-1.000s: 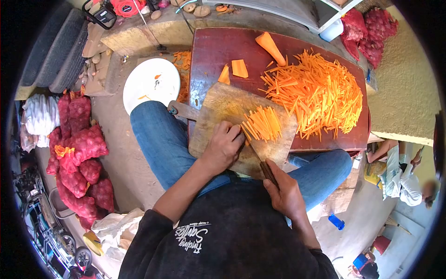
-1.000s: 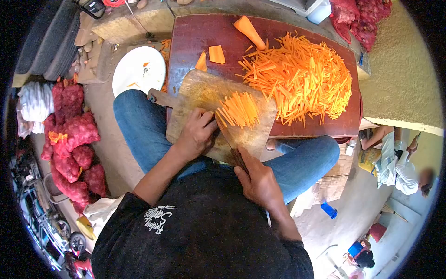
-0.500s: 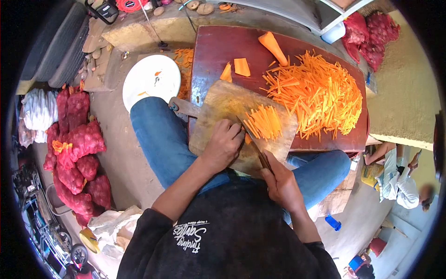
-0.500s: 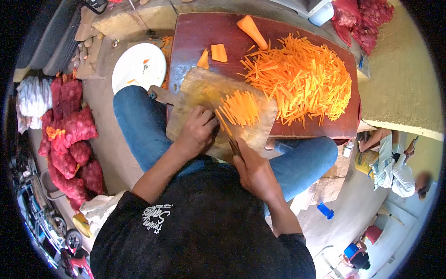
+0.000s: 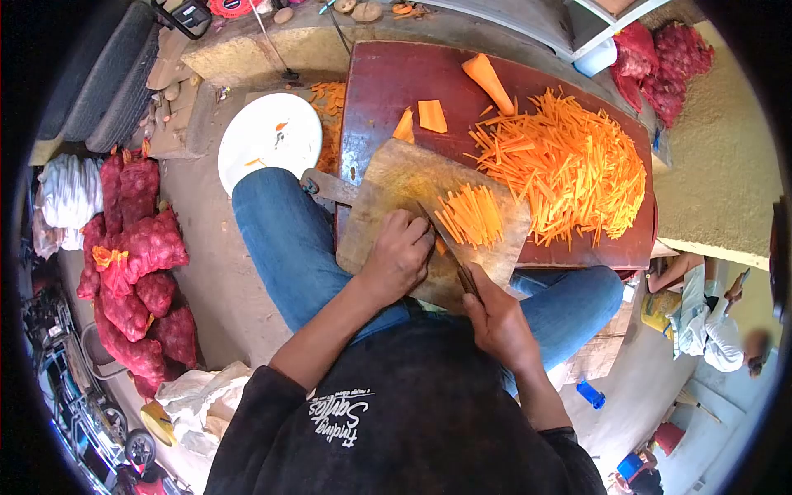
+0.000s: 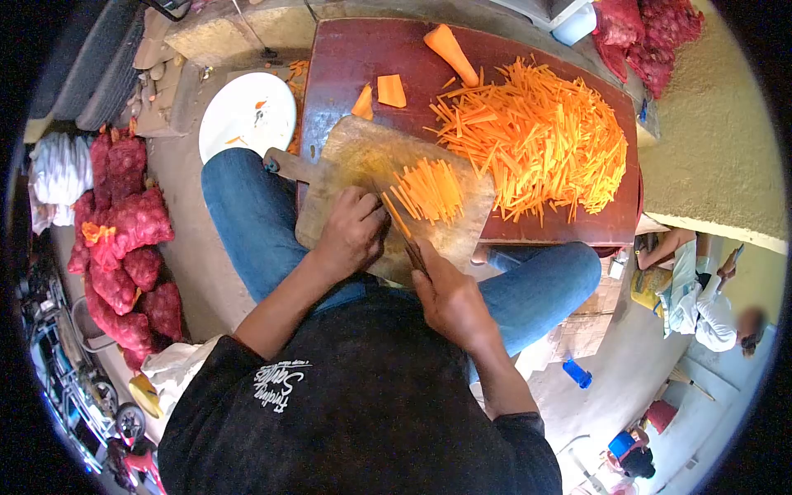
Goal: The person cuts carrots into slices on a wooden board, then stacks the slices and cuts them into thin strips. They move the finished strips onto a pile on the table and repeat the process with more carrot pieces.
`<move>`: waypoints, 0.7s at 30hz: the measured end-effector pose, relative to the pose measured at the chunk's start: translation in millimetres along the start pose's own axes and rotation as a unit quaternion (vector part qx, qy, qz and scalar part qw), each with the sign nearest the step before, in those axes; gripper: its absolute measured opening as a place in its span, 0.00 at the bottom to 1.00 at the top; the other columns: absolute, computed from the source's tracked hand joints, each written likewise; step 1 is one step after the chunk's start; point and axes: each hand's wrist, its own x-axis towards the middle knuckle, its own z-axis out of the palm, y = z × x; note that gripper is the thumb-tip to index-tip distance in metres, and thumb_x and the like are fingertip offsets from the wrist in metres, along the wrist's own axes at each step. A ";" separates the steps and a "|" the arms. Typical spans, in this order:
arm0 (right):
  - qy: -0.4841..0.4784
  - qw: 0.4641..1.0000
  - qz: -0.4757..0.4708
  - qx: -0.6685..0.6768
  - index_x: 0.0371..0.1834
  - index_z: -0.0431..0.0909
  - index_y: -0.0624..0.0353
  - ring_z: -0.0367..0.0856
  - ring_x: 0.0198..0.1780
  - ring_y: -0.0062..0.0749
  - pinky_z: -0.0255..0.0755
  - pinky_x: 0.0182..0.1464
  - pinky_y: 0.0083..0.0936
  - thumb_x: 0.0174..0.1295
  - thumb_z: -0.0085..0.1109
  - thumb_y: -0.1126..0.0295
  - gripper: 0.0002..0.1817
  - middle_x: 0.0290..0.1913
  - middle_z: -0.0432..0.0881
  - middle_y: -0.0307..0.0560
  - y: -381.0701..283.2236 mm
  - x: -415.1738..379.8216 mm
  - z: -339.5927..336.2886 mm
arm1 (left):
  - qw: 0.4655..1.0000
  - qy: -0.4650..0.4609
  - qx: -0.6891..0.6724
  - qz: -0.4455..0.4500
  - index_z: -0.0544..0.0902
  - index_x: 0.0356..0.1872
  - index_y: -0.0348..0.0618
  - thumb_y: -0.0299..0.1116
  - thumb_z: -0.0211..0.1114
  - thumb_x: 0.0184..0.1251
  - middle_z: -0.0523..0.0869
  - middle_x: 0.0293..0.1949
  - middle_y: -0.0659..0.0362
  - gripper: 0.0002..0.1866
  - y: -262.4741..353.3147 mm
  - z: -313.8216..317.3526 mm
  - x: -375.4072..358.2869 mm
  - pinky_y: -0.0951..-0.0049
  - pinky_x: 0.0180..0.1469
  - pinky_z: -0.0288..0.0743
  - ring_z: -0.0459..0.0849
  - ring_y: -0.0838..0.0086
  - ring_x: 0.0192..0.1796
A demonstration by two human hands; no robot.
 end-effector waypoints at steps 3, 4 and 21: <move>-0.016 1.000 0.020 -0.005 0.83 0.72 0.62 0.89 0.64 0.74 0.86 0.63 0.56 0.82 0.65 0.73 0.29 0.66 0.88 0.74 -3.4 19.8 5.6 | 1.000 0.016 0.004 -0.008 0.90 0.42 0.35 0.23 0.74 0.52 0.81 0.44 0.52 0.13 -0.6 7.1 -2.3 0.52 0.55 0.76 0.80 0.52 0.50; -0.012 1.000 0.012 0.006 0.83 0.72 0.62 0.89 0.64 0.74 0.86 0.63 0.56 0.81 0.65 0.73 0.29 0.65 0.88 0.74 -1.1 23.9 5.6 | 1.000 0.016 0.003 -0.008 0.90 0.41 0.35 0.23 0.74 0.52 0.81 0.43 0.52 0.13 0.0 7.0 -2.6 0.52 0.55 0.76 0.80 0.52 0.50; -0.010 0.998 0.012 0.062 0.82 0.74 0.65 0.89 0.63 0.73 0.85 0.63 0.53 0.80 0.65 0.74 0.28 0.63 0.89 0.76 -10.6 19.5 -6.6 | 0.999 0.032 -0.005 -0.020 0.86 0.34 0.37 0.23 0.74 0.54 0.78 0.40 0.52 0.07 2.0 3.9 -2.4 0.53 0.52 0.75 0.78 0.53 0.47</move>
